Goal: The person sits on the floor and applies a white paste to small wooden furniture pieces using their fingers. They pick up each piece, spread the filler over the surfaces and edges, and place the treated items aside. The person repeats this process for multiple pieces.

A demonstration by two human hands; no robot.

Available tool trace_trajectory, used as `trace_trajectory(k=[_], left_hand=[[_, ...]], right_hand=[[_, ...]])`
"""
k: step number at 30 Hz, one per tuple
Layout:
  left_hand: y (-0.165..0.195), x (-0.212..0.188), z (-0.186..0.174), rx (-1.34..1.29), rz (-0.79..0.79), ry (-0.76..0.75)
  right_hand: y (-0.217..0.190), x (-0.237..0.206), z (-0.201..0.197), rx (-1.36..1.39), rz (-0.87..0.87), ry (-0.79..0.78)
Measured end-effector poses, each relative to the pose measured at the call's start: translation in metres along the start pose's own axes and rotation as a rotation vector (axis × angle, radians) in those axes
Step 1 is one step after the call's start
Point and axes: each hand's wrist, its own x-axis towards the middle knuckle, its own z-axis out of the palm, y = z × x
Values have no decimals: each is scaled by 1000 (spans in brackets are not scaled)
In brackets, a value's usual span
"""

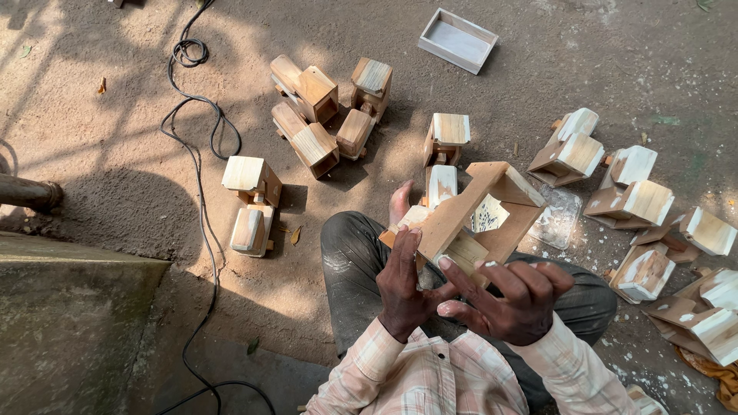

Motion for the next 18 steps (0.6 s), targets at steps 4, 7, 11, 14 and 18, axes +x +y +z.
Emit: trace_trajectory(k=[4,7,11,14,18], left_hand=[[0,1,1,44,15,-17],[0,0,1,36,-3,-12],[-1,0,1,58,-11,-11],[-1,2,3,47,-2,2],[0,9,3,-115,72,41]], right_hand=[[3,5,2,-84,15,-6],[3,7,0,-139,26,-19],[1,9,-4,-97,-1,-29],[1,10,-4,-119,51,-34],[10,4,-11,-53,185,-50]])
